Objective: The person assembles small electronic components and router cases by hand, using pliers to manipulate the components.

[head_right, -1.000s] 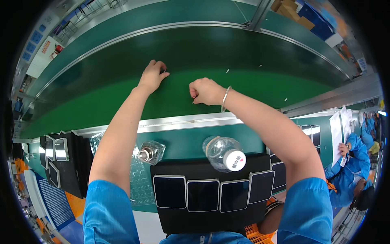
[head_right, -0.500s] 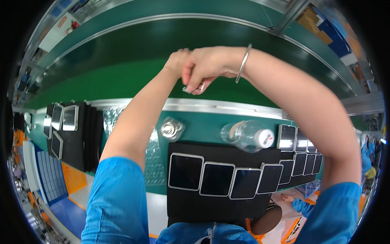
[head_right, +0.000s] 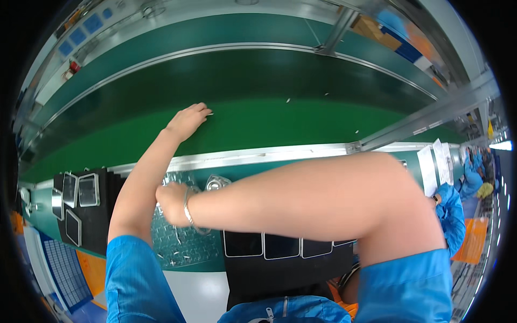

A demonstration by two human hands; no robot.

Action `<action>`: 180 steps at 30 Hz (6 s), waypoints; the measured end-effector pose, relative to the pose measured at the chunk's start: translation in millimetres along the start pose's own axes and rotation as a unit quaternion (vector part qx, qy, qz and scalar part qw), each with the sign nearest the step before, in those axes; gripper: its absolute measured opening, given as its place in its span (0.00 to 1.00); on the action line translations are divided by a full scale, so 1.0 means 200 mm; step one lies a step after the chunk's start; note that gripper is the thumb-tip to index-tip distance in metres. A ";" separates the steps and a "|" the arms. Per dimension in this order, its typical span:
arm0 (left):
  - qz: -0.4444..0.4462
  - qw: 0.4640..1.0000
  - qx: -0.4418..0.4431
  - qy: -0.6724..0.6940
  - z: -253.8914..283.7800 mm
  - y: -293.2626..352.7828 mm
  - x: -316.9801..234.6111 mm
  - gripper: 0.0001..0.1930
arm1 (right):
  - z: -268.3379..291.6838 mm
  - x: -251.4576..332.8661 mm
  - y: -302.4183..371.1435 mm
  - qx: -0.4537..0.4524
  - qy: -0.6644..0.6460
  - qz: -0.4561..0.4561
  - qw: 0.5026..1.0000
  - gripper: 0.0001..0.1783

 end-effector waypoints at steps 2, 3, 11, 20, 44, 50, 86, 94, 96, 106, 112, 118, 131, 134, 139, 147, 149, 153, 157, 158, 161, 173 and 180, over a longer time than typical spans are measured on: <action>0.004 0.999 0.040 -0.012 0.01 -0.08 -0.01 0.11 | -0.06 0.00 0.03 -0.038 -0.054 0.007 0.998 0.09; 0.009 0.996 0.070 -0.046 0.00 -0.11 -0.01 0.09 | -0.04 0.01 0.04 -0.073 -0.076 0.044 0.993 0.09; 0.027 0.973 0.148 -0.173 -0.02 -0.12 0.00 0.03 | 1.39 -0.81 -0.09 -0.205 0.327 -0.181 0.905 0.09; 0.165 0.970 0.127 -0.128 -0.03 -0.18 0.04 0.06 | 1.60 -2.06 0.01 -0.331 0.023 -0.318 0.888 0.16; 0.330 0.919 -0.202 0.073 0.24 0.63 -0.08 0.04 | 1.16 -1.44 -0.39 -0.194 0.209 -0.120 0.951 0.14; 0.248 0.954 -0.099 0.136 0.15 0.44 -0.22 0.09 | 1.12 -1.37 -0.47 -0.123 0.271 -0.228 0.927 0.15; 0.352 0.875 -0.228 0.244 0.26 0.77 -0.47 0.14 | 1.20 -2.02 0.66 -0.203 0.096 -0.384 0.896 0.19; 0.458 0.759 -0.364 0.286 0.45 1.41 -0.73 0.14 | 1.13 -0.25 0.53 -0.043 -0.038 -0.037 0.998 0.09; 0.456 0.716 -0.435 0.298 0.53 1.45 -0.83 0.15 | 0.94 0.16 0.58 -0.064 0.157 0.110 0.979 0.06; 0.363 0.745 -0.460 0.320 0.71 1.34 -1.45 0.11 | -0.17 0.07 0.12 -0.152 0.211 0.066 0.963 0.08; 0.233 0.807 -0.480 0.253 1.24 1.11 -1.55 0.07 | 0.32 0.30 0.96 -0.341 0.025 0.207 0.917 0.08; -0.142 0.888 -0.429 -0.082 1.95 -0.06 -1.67 0.12 | 0.84 0.04 1.81 -0.604 0.121 0.194 0.764 0.18; 0.012 0.980 -0.159 -0.116 1.85 -1.84 -1.61 0.12 | 2.46 -0.93 2.63 -0.738 0.225 0.089 0.630 0.05; -0.028 0.967 -0.198 -0.159 1.83 -1.89 -1.64 0.10 | 2.95 -1.16 2.45 -0.675 0.260 0.067 0.688 0.09; 0.044 0.981 -0.157 -0.104 1.89 -1.88 -1.62 0.13 | 3.31 -1.29 2.10 -0.487 0.257 -0.193 0.812 0.24; 0.059 0.974 -0.098 -0.194 1.91 -1.79 -1.71 0.16 | 3.14 -1.03 1.91 -0.398 0.167 -0.031 0.901 0.28; 0.058 0.982 -0.091 -0.155 1.92 -1.79 -1.72 0.16 | 3.14 -0.98 1.87 -0.394 0.165 -0.015 0.904 0.29; 0.052 0.978 -0.075 -0.188 1.91 -1.78 -1.78 0.14 | 3.08 -0.91 1.82 -0.346 0.235 0.014 0.908 0.32; -0.001 0.973 -0.131 -0.190 1.92 -1.75 -1.71 0.13 | 2.98 -0.86 1.87 -0.291 0.234 0.138 0.917 0.27; 0.004 0.974 -0.131 -0.186 1.93 -1.74 -1.71 0.13 | 2.97 -0.85 1.90 -0.299 0.230 0.163 0.912 0.25; 0.019 0.991 -0.106 -0.078 1.94 -1.70 -1.72 0.13 | 2.95 -0.88 1.98 -0.332 0.226 0.199 0.894 0.16; 0.019 0.987 -0.118 -0.107 1.96 -1.62 -1.74 0.15 | 3.06 -1.03 2.12 -0.431 0.126 0.158 0.879 0.15; -0.060 0.983 -0.068 -0.162 1.95 -1.64 -1.72 0.15 | 2.97 -0.97 2.17 -0.448 0.218 0.159 0.852 0.17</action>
Point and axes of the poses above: each hand's wrist, its own y-axis away from the middle knuckle, its own z-axis out of the back of the hand, x = y × z, the point moved 4 cm from there along -y, towards the middle knuckle, and after that the axes turned 11 degrees about -z, right-handed, at the moved point
